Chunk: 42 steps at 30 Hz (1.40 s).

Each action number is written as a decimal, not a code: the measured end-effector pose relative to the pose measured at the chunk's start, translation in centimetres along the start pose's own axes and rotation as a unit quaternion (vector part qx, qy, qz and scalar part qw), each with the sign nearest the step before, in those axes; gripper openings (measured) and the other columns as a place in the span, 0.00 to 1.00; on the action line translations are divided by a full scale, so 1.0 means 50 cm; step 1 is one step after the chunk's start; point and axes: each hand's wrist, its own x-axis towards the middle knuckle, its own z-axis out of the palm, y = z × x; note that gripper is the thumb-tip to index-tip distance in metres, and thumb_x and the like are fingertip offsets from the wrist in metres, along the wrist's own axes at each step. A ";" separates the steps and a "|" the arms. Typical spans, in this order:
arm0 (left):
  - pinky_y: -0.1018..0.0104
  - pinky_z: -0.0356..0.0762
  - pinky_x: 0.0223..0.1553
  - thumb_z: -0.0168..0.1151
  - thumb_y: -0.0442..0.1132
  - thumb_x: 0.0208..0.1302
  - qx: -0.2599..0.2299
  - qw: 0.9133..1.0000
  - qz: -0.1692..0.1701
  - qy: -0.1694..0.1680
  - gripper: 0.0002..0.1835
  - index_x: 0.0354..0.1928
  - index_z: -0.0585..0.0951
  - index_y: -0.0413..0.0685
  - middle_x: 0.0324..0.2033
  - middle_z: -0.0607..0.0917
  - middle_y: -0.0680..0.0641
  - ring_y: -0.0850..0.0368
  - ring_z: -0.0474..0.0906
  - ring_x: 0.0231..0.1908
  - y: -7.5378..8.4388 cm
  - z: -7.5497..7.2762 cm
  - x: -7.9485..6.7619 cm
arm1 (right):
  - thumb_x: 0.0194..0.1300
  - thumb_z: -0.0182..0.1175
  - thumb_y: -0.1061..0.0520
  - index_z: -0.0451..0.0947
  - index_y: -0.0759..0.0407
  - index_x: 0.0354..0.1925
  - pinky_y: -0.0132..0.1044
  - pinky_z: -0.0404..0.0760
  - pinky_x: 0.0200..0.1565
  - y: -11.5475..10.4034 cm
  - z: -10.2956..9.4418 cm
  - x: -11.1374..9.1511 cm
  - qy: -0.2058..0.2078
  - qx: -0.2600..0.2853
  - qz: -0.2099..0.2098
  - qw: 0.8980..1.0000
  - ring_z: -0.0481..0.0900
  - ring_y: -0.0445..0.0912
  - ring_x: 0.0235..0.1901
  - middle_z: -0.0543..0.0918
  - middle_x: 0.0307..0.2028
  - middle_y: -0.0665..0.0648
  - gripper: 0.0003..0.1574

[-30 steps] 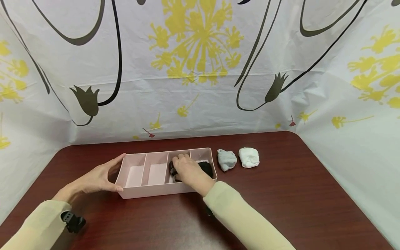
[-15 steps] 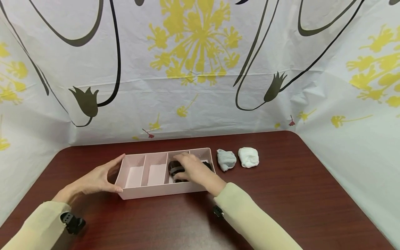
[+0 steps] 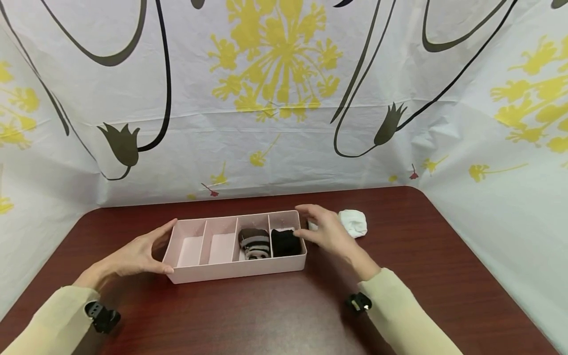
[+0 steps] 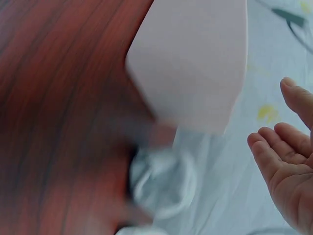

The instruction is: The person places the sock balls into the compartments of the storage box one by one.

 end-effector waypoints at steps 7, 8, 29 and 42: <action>0.65 0.65 0.60 0.78 0.47 0.40 0.014 1.000 -0.005 0.002 0.64 0.73 0.46 0.38 0.70 0.54 0.33 0.36 0.59 0.66 0.005 -0.002 -0.003 | 0.54 0.68 0.61 0.72 0.68 0.56 0.49 0.76 0.52 0.059 -0.061 -0.027 0.013 -0.073 0.057 0.996 0.78 0.60 0.52 0.78 0.53 0.67 0.31; 0.58 0.66 0.60 0.78 0.47 0.40 0.017 1.000 -0.005 0.001 0.64 0.73 0.46 0.37 0.70 0.54 0.32 0.35 0.59 0.66 0.005 -0.002 -0.003 | 0.55 0.68 0.59 0.72 0.68 0.56 0.49 0.76 0.52 0.066 -0.066 -0.029 0.012 -0.078 0.062 0.995 0.78 0.60 0.52 0.78 0.53 0.66 0.32; 0.55 0.63 0.60 0.78 0.47 0.40 0.019 1.000 -0.009 0.002 0.64 0.73 0.46 0.39 0.70 0.54 0.33 0.36 0.59 0.66 0.000 0.002 0.000 | 0.52 0.70 0.62 0.69 0.75 0.56 0.54 0.73 0.53 0.134 -0.052 -0.010 -0.029 -0.082 0.031 0.996 0.74 0.63 0.54 0.75 0.52 0.72 0.36; 0.72 0.62 0.59 0.78 0.47 0.40 0.005 1.000 -0.008 0.002 0.64 0.73 0.45 0.40 0.70 0.53 0.34 0.38 0.58 0.67 -0.003 0.002 0.001 | 0.48 0.72 0.60 0.73 0.73 0.51 0.48 0.75 0.42 0.148 -0.035 -0.005 -0.045 -0.190 -0.020 0.980 0.77 0.55 0.40 0.79 0.45 0.68 0.34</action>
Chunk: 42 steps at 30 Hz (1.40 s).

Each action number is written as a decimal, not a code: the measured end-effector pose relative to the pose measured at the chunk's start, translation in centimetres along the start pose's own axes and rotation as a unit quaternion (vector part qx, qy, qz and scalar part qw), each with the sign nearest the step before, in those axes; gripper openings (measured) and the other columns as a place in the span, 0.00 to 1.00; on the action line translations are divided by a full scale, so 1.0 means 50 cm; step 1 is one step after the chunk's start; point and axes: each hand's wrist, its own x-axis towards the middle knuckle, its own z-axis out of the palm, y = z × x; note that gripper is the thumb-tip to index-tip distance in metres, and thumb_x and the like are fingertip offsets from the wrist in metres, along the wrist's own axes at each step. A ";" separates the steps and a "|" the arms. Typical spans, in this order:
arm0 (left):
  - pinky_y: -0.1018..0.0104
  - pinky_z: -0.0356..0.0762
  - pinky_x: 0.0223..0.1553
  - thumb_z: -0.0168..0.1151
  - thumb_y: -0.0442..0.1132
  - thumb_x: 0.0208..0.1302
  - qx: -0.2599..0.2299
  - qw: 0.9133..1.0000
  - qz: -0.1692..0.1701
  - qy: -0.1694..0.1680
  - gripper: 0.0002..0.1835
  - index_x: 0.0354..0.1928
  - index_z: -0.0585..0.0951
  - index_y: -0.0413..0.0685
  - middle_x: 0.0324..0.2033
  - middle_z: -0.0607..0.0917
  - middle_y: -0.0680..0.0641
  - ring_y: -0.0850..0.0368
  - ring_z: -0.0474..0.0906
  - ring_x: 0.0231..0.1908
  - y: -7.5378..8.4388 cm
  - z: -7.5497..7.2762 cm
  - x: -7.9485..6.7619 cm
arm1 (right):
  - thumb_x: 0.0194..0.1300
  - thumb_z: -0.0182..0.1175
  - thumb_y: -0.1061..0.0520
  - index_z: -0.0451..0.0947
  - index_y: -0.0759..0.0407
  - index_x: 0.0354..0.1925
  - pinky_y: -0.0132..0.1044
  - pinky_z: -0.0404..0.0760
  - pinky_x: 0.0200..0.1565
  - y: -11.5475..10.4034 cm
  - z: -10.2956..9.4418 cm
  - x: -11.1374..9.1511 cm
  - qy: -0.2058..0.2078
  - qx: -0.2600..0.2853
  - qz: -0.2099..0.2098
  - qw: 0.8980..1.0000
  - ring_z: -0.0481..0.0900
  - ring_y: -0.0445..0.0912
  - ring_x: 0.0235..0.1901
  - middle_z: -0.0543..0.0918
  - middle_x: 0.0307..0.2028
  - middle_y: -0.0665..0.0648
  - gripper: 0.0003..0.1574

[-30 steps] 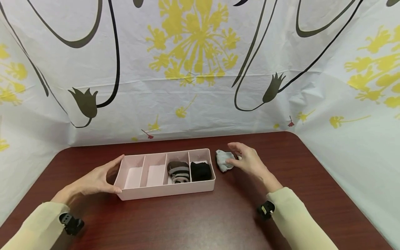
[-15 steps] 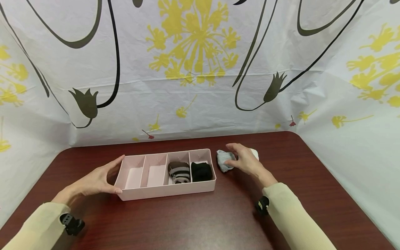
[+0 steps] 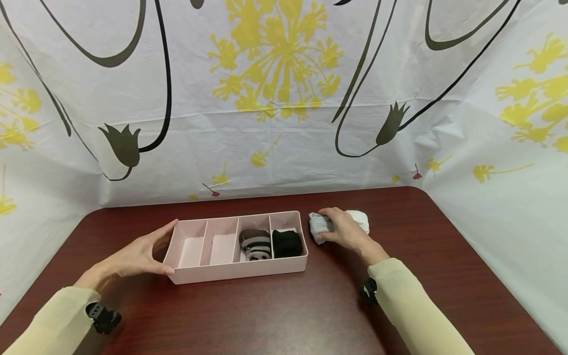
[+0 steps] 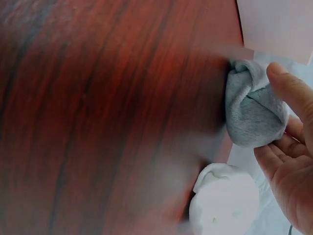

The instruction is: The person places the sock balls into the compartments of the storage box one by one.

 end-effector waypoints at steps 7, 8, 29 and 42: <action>0.77 0.61 0.56 0.78 0.46 0.40 -0.003 1.000 0.006 0.001 0.64 0.73 0.45 0.39 0.70 0.54 0.33 0.36 0.58 0.66 -0.002 0.000 -0.002 | 0.48 0.73 0.59 0.73 0.71 0.50 0.46 0.74 0.39 0.003 0.007 0.004 -0.010 -0.020 0.002 1.000 0.76 0.53 0.37 0.79 0.43 0.66 0.33; 0.76 0.62 0.57 0.78 0.46 0.40 -0.006 1.000 0.006 -0.001 0.64 0.73 0.45 0.39 0.70 0.54 0.33 0.36 0.58 0.66 -0.001 0.000 -0.002 | 0.48 0.73 0.59 0.73 0.71 0.50 0.46 0.74 0.39 0.003 0.008 0.004 -0.011 -0.022 0.002 1.000 0.76 0.53 0.37 0.79 0.43 0.66 0.32; 0.45 0.57 0.62 0.78 0.45 0.40 -0.023 1.000 0.000 -0.010 0.65 0.73 0.43 0.39 0.71 0.53 0.35 0.38 0.55 0.68 0.001 -0.001 0.002 | 0.48 0.71 0.62 0.77 0.68 0.46 0.46 0.75 0.38 -0.006 0.013 0.000 0.018 -0.024 0.029 0.999 0.77 0.51 0.35 0.81 0.40 0.63 0.25; 0.44 0.57 0.62 0.78 0.46 0.40 -0.022 1.000 -0.004 -0.008 0.65 0.73 0.44 0.39 0.70 0.54 0.34 0.38 0.56 0.68 0.003 -0.002 0.001 | 0.48 0.72 0.63 0.77 0.66 0.47 0.45 0.77 0.37 -0.049 -0.031 -0.010 0.071 0.021 0.059 0.995 0.78 0.49 0.35 0.82 0.38 0.61 0.26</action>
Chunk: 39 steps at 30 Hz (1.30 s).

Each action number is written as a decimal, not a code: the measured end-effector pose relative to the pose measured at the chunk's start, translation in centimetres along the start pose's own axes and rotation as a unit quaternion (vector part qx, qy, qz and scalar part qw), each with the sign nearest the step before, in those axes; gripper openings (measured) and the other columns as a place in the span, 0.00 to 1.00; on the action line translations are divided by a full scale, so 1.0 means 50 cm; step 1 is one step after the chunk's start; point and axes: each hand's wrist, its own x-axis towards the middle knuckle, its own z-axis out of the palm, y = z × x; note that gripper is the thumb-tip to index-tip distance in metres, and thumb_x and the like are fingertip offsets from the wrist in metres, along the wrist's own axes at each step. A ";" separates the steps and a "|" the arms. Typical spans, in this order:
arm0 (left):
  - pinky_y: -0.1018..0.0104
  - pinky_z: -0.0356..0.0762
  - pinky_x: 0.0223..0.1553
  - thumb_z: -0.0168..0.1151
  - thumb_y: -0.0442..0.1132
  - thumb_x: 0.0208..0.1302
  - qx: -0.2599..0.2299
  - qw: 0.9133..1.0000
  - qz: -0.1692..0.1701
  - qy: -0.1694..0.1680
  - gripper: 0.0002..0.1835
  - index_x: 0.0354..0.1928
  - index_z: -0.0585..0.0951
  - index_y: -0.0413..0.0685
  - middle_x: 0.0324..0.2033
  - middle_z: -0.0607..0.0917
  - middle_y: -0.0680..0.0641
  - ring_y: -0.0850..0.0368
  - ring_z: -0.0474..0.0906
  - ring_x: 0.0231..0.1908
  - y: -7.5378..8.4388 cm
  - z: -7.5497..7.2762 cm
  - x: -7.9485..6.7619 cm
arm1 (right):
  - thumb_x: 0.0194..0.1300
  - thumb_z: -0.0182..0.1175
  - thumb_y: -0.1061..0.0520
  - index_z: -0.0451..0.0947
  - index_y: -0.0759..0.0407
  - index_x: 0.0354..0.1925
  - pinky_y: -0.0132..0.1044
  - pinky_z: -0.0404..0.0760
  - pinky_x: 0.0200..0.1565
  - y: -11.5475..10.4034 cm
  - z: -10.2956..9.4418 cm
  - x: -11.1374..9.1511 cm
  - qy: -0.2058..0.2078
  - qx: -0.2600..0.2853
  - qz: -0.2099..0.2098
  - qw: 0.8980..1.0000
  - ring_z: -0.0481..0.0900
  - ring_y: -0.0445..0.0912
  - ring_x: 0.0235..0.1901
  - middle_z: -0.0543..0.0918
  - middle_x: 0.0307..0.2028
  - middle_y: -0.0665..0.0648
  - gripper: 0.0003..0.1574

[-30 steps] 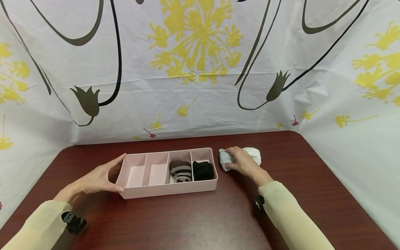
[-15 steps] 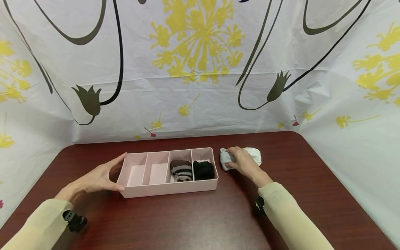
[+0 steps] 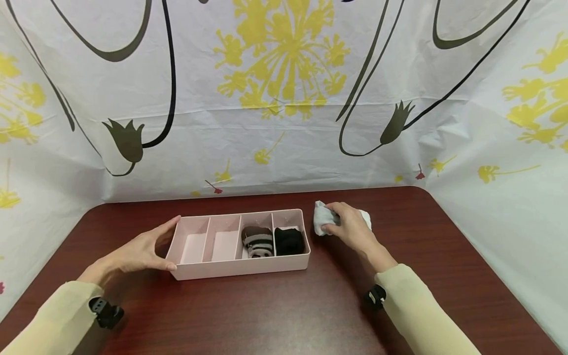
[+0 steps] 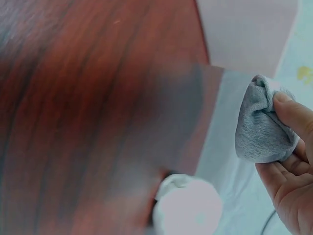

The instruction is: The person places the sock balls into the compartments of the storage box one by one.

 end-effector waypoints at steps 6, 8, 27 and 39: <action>0.43 0.56 0.62 0.78 0.46 0.40 0.009 1.000 0.009 -0.001 0.65 0.73 0.44 0.38 0.70 0.53 0.34 0.37 0.56 0.68 -0.002 -0.001 -0.001 | 0.48 0.72 0.63 0.77 0.65 0.49 0.45 0.79 0.40 -0.036 -0.018 0.001 0.017 0.026 0.000 1.000 0.79 0.49 0.37 0.82 0.40 0.60 0.27; 0.43 0.57 0.62 0.78 0.46 0.40 0.010 1.000 0.010 0.000 0.65 0.73 0.44 0.38 0.70 0.53 0.34 0.37 0.56 0.67 -0.002 -0.001 -0.001 | 0.47 0.72 0.63 0.78 0.63 0.48 0.39 0.79 0.39 -0.052 -0.020 0.004 0.023 0.028 -0.004 0.999 0.79 0.47 0.36 0.82 0.39 0.58 0.27; 0.42 0.57 0.62 0.78 0.47 0.40 0.002 1.000 0.002 0.003 0.65 0.73 0.44 0.40 0.70 0.54 0.35 0.37 0.57 0.67 -0.002 0.002 0.000 | 0.49 0.71 0.66 0.77 0.67 0.48 0.37 0.81 0.42 -0.221 0.067 0.068 -0.028 0.191 -0.062 0.979 0.79 0.49 0.40 0.81 0.42 0.61 0.26; 0.42 0.58 0.62 0.78 0.47 0.41 0.005 1.000 -0.001 0.004 0.64 0.73 0.44 0.39 0.70 0.54 0.35 0.37 0.57 0.67 -0.004 0.001 -0.001 | 0.48 0.72 0.60 0.78 0.63 0.47 0.35 0.79 0.40 -0.283 0.130 0.095 -0.050 0.163 -0.101 0.980 0.79 0.44 0.37 0.82 0.40 0.57 0.26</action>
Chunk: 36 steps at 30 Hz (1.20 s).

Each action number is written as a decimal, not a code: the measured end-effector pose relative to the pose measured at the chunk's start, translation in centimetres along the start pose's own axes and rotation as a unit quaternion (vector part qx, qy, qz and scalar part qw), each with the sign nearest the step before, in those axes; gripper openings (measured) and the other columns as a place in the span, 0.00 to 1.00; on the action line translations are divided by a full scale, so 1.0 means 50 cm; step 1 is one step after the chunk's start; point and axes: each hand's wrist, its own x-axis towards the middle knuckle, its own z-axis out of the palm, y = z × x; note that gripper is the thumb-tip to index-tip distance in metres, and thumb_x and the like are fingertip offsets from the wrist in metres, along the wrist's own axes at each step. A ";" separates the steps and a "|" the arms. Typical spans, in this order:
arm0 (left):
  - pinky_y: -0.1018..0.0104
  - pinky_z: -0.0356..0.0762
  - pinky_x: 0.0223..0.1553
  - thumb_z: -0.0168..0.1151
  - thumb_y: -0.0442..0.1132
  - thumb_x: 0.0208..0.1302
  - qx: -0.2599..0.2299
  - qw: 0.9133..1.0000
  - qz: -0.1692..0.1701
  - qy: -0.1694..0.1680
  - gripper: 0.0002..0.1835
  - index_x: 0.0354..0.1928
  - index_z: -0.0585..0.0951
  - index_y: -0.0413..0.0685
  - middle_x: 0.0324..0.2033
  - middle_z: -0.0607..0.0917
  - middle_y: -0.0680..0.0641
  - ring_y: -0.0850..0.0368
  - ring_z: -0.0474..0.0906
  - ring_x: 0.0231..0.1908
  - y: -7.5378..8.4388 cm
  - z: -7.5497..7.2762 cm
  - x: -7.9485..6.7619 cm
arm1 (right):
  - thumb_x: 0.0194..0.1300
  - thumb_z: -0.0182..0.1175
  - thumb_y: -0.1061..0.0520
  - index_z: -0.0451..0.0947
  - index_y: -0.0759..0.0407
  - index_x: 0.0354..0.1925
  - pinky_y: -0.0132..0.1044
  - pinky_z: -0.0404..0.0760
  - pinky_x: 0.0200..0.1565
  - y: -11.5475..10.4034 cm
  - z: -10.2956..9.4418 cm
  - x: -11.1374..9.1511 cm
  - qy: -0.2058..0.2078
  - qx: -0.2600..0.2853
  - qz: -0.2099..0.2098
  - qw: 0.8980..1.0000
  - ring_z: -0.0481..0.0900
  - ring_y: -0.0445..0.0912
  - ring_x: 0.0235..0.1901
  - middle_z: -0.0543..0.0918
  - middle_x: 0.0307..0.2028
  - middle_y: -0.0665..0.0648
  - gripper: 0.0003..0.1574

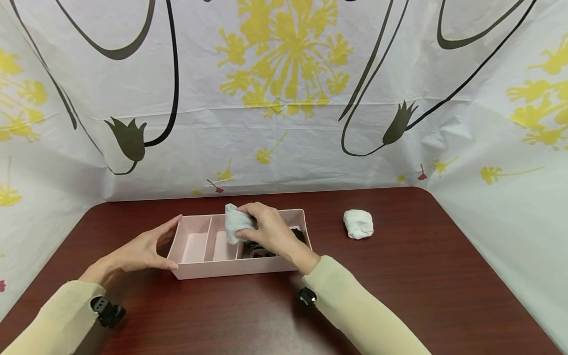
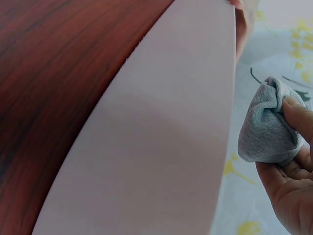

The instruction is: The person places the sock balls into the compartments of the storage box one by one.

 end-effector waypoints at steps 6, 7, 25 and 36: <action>0.42 0.57 0.62 0.78 0.47 0.40 -0.002 1.000 0.000 -0.002 0.64 0.73 0.44 0.40 0.71 0.54 0.35 0.38 0.56 0.68 0.001 0.001 0.000 | 0.49 0.72 0.59 0.79 0.63 0.47 0.31 0.77 0.39 -0.003 0.032 0.015 -0.017 0.000 -0.001 1.000 0.77 0.44 0.36 0.82 0.39 0.56 0.25; 0.42 0.57 0.62 0.78 0.47 0.40 -0.002 1.000 0.001 -0.002 0.64 0.73 0.44 0.40 0.71 0.54 0.35 0.38 0.56 0.68 0.001 0.001 0.000 | 0.49 0.72 0.59 0.79 0.63 0.46 0.31 0.77 0.39 -0.004 0.036 0.017 -0.019 -0.001 -0.001 1.000 0.77 0.44 0.36 0.82 0.39 0.56 0.24; 0.50 0.59 0.62 0.78 0.46 0.40 -0.002 1.000 0.008 0.001 0.64 0.73 0.44 0.39 0.70 0.56 0.36 0.39 0.58 0.67 -0.001 -0.001 0.001 | 0.48 0.72 0.58 0.77 0.63 0.43 0.39 0.78 0.39 -0.034 0.100 0.036 -0.088 -0.175 -0.036 0.980 0.78 0.48 0.37 0.81 0.39 0.57 0.23; 0.60 0.60 0.62 0.78 0.45 0.39 -0.008 1.000 0.013 0.002 0.64 0.73 0.45 0.39 0.70 0.56 0.35 0.39 0.58 0.67 -0.001 -0.001 -0.001 | 0.50 0.71 0.56 0.77 0.60 0.43 0.37 0.80 0.38 -0.043 0.129 0.040 -0.141 -0.299 -0.027 0.943 0.78 0.47 0.40 0.80 0.38 0.55 0.22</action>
